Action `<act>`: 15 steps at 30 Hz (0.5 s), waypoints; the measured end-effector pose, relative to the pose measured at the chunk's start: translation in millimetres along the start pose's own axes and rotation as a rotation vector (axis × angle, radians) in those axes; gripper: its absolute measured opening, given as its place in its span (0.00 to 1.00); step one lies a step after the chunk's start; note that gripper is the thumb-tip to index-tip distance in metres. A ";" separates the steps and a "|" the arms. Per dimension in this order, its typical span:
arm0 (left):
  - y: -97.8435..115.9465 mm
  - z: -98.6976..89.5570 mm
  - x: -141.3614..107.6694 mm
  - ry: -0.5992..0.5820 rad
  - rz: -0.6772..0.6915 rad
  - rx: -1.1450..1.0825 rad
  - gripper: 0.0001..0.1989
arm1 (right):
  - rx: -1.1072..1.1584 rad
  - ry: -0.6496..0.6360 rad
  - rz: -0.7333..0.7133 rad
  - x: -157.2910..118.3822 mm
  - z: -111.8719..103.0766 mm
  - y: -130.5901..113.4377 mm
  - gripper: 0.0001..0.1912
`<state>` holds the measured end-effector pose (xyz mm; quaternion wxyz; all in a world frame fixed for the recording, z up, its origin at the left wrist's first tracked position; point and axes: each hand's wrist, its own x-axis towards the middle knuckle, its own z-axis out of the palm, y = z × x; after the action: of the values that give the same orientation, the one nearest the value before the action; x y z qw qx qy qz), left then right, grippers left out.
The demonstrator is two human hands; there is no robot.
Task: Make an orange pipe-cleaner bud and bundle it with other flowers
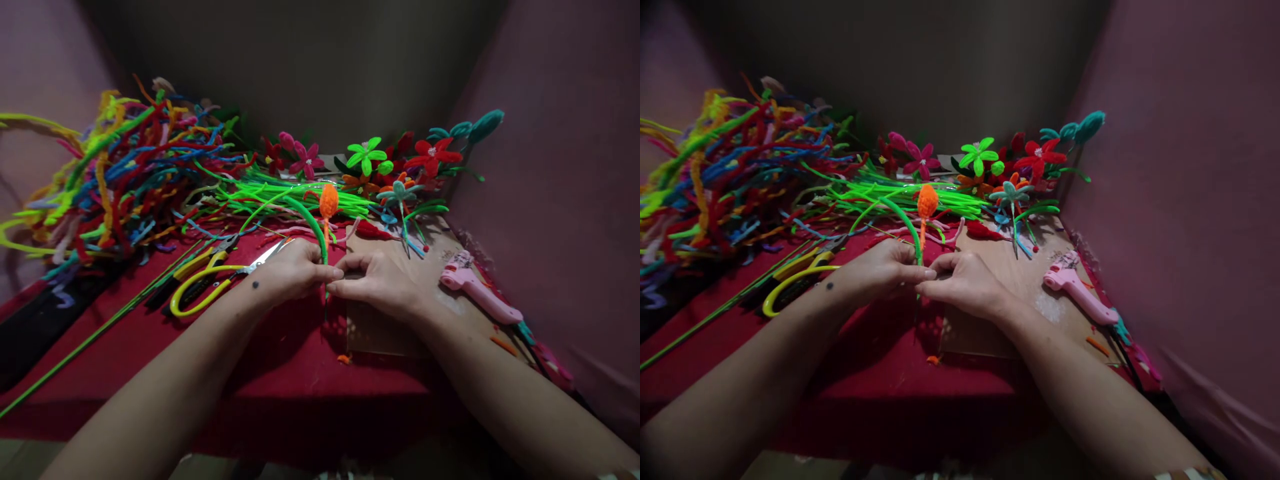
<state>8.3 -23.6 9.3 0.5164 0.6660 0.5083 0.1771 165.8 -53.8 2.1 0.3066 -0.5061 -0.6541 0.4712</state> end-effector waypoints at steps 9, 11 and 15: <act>-8.7 -9.4 1.3 -0.283 0.011 -0.473 0.13 | 0.183 -0.088 -0.006 1.2 -5.3 0.6 0.10; -10.0 -11.9 2.1 -0.315 0.020 -0.537 0.13 | 0.271 -0.169 0.000 2.3 -6.4 6.8 0.11; -10.9 -12.6 2.5 -0.353 0.033 -0.588 0.13 | 0.411 -0.278 -0.051 6.0 -6.4 20.1 0.12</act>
<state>-5.7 -15.6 4.1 0.7634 0.5171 0.3276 0.2062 177.1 -45.2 -14.6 0.3219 -0.3467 -0.5930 0.6515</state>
